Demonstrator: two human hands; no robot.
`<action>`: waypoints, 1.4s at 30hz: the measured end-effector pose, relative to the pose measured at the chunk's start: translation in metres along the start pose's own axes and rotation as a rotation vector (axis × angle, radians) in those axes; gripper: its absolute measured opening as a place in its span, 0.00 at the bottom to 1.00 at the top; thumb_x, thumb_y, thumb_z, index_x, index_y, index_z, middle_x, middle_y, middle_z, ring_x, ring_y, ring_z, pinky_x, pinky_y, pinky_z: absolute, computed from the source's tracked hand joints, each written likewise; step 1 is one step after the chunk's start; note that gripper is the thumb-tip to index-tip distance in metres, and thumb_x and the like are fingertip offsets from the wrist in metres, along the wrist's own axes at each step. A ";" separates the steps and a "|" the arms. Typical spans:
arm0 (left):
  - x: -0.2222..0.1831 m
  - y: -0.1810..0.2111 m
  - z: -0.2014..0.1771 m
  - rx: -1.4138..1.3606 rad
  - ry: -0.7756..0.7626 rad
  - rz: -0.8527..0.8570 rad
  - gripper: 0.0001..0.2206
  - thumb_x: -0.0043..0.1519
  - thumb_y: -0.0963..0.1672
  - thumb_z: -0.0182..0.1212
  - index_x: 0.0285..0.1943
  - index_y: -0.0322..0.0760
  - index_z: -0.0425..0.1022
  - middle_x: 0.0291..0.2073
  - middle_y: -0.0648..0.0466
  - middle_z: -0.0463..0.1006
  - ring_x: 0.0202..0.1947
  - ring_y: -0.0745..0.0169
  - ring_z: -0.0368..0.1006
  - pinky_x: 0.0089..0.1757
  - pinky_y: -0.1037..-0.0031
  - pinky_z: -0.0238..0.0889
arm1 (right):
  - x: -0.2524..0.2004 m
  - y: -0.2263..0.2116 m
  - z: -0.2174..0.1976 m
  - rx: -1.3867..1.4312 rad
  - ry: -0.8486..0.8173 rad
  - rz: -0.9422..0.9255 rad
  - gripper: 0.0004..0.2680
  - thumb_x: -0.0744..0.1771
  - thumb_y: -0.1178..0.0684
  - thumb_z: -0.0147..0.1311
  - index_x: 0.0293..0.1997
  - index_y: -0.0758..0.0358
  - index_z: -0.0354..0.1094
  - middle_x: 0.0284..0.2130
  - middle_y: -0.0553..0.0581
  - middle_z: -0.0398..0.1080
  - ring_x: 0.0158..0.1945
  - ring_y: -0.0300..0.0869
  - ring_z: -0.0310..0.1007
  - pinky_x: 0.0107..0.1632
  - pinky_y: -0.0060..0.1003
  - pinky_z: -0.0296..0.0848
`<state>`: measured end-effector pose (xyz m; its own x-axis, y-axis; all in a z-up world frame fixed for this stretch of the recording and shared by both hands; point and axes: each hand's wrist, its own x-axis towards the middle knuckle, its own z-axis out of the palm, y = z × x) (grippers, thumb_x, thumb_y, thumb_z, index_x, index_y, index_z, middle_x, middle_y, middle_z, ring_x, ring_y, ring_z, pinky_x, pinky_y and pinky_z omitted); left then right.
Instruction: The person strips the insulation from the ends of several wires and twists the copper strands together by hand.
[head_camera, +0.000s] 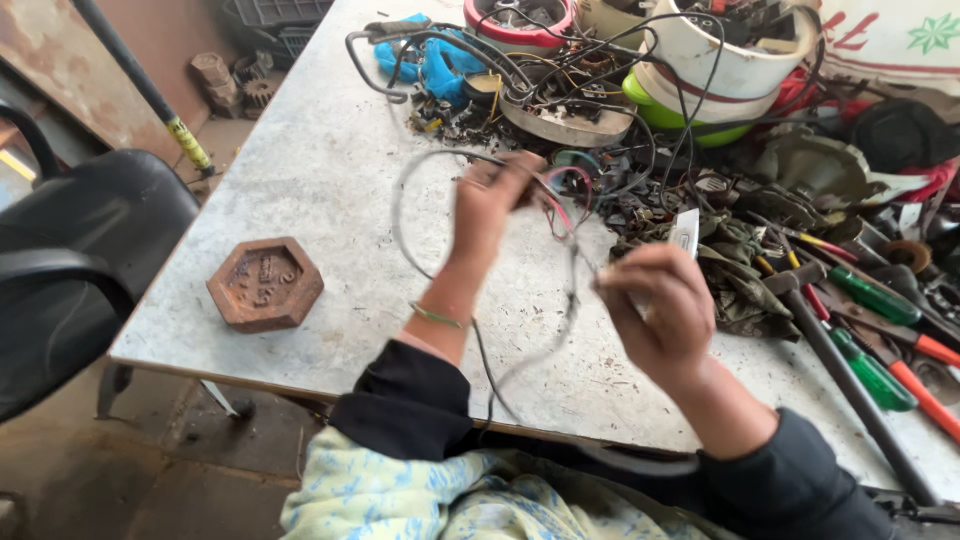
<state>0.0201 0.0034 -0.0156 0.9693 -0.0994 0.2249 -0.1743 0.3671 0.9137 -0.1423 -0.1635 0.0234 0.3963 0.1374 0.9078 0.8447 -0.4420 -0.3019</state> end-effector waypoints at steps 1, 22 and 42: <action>0.008 0.000 -0.010 0.057 0.089 0.011 0.13 0.64 0.49 0.65 0.41 0.33 0.83 0.29 0.54 0.86 0.26 0.70 0.81 0.33 0.79 0.75 | -0.002 -0.005 -0.003 0.037 -0.009 -0.086 0.06 0.64 0.68 0.59 0.42 0.70 0.70 0.39 0.60 0.71 0.40 0.43 0.74 0.41 0.34 0.77; -0.013 0.009 0.012 0.087 -0.392 -0.159 0.22 0.67 0.55 0.52 0.56 0.38 0.77 0.37 0.52 0.82 0.26 0.66 0.81 0.26 0.77 0.73 | -0.140 0.021 -0.233 -0.384 0.679 0.765 0.05 0.74 0.57 0.50 0.54 0.63 0.66 0.46 0.60 0.73 0.46 0.45 0.80 0.46 0.38 0.82; -0.044 0.025 0.030 0.570 -0.536 0.233 0.47 0.56 0.38 0.73 0.81 0.52 0.43 0.41 0.51 0.77 0.42 0.64 0.76 0.46 0.71 0.73 | -0.095 -0.057 -0.243 -0.902 -0.559 1.280 0.12 0.66 0.54 0.58 0.56 0.60 0.72 0.47 0.56 0.78 0.47 0.43 0.80 0.49 0.37 0.77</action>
<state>-0.0322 -0.0107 0.0070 0.7076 -0.5608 0.4299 -0.5626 -0.0791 0.8229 -0.3159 -0.3671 0.0249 0.8630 -0.5029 -0.0477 -0.4943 -0.8212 -0.2853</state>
